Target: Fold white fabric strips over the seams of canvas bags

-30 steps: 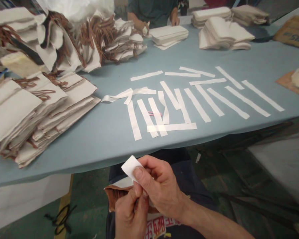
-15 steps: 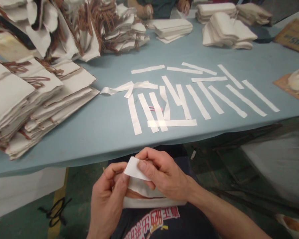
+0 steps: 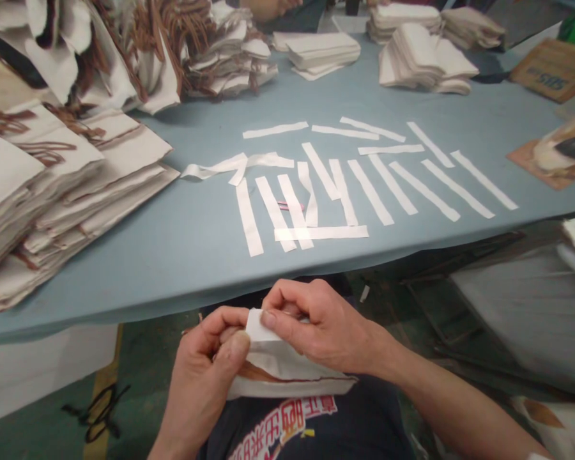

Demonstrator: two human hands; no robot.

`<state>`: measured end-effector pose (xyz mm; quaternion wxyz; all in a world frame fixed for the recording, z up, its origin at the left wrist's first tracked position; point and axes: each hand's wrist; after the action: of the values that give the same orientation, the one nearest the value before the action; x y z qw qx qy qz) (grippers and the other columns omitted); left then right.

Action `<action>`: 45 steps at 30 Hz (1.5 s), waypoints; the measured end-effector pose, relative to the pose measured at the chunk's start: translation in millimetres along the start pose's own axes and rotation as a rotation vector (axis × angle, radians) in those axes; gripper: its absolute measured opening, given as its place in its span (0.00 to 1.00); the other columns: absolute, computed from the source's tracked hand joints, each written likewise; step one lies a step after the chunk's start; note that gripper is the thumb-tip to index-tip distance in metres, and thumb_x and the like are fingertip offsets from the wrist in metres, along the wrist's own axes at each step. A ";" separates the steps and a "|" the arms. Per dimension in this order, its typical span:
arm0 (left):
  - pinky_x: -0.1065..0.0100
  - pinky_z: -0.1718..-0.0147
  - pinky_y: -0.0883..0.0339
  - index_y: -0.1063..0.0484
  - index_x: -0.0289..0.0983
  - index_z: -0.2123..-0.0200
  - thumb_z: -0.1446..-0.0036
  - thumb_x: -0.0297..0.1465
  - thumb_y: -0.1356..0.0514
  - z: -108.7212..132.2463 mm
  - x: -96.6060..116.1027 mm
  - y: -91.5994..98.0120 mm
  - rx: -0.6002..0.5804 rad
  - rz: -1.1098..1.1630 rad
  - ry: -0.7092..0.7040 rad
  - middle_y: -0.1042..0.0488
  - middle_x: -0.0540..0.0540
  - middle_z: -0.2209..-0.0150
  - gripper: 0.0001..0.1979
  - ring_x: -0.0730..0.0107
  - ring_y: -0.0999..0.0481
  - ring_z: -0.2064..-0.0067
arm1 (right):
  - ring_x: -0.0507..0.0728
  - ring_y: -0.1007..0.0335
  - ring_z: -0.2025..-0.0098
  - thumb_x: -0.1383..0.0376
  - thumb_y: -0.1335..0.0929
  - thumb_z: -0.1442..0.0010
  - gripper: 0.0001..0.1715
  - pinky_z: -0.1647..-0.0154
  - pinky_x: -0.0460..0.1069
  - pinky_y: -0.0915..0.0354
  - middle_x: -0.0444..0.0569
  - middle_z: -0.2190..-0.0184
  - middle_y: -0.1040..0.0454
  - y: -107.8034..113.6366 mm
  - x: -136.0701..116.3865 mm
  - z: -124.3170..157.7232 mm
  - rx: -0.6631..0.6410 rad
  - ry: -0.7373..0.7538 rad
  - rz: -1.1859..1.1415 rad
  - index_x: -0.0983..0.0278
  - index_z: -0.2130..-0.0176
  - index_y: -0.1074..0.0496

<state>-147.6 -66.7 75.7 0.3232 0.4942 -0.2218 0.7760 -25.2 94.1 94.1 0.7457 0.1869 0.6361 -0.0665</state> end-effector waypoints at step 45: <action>0.64 0.51 0.26 0.16 0.38 0.56 0.35 0.52 0.33 62.8 -60.8 53.1 0.136 -0.254 0.083 0.13 0.43 0.58 0.22 0.54 0.18 0.56 | 0.45 0.53 0.81 0.32 0.21 0.48 0.40 0.82 0.43 0.54 0.34 0.77 0.35 -78.6 125.1 -8.6 -0.094 -0.405 -0.780 0.60 0.66 0.36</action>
<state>-128.4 -162.3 45.0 0.3934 0.5065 -0.0906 0.7619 -36.9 42.1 -44.0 0.7823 -0.1181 0.5022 -0.3491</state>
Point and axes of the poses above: each hand's wrist, its own z-axis away from the middle knuckle, its own y-axis out of the back of the hand, x = y × z
